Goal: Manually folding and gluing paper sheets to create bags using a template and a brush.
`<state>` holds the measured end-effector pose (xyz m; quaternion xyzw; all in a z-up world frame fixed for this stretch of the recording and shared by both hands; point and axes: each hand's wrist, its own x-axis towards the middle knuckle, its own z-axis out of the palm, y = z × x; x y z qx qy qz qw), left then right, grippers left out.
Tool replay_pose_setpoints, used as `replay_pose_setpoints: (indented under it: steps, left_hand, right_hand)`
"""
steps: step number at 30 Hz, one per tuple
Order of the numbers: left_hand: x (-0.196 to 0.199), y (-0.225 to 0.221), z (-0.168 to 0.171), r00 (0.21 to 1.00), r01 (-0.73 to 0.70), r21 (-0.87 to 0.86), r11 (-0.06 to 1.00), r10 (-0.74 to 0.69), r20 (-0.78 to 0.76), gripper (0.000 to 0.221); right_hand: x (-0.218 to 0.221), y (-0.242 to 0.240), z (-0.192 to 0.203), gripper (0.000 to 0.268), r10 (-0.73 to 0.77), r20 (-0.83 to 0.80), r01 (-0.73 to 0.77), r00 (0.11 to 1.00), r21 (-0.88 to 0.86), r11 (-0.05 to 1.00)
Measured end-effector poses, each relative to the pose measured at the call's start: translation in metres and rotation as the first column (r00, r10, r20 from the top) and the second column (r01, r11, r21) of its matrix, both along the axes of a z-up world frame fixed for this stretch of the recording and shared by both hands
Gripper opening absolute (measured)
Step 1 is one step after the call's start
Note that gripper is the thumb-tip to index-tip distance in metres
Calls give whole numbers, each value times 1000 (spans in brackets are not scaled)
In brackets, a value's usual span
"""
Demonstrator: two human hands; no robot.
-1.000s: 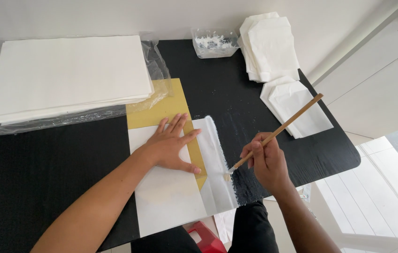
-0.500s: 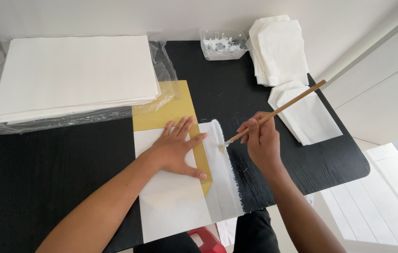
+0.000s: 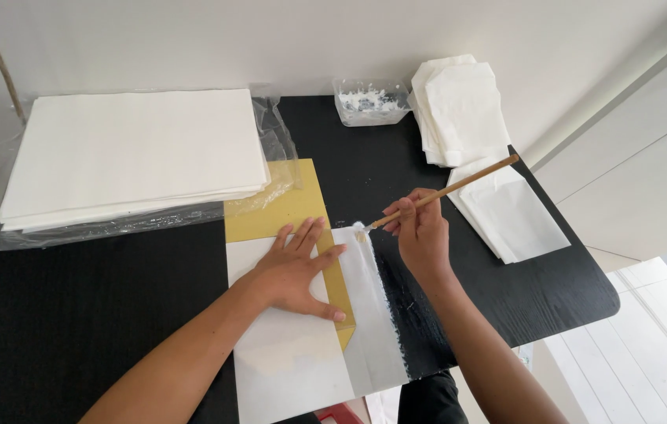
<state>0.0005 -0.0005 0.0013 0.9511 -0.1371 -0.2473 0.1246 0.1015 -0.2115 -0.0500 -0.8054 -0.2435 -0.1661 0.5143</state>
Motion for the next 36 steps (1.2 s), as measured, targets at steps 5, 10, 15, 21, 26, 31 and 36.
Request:
replay_pose_setpoints:
  steps: [5,10,15,21,26,31,36]
  left_hand:
    - [-1,0,0,1000,-8,-13,1000,8,4,114]
    - [0,0,-1,1000,-4,-14,1000,4,-4,116]
    - [2,0,-2,1000,-1,0,1000,1,-11,115]
    - [4,0,-6,1000,-3,-2,1000,3,-17,116]
    - [5,0,-9,1000,-2,13,1000,2,-12,114]
    - [6,0,-12,1000,-10,12,1000,10,-6,114]
    - [7,0,-15,1000,-11,5,1000,11,-1,114]
  right_hand:
    - [-3,5,-7,18,-23,76,21,997,22,1000]
    - [-3,1,-13,23,-45,230,36,972,43,998]
    - [-1,-7,-6,28,33,159,-32,987,-10,999]
    - [7,-25,20,27,157,-41,-160,987,-74,984]
    - [16,-50,49,32,208,-104,-213,973,-44,976]
    - [15,-64,55,27,247,-154,-245,957,32,969]
    - [-13,-67,47,27,315,-311,-335,897,-11,942]
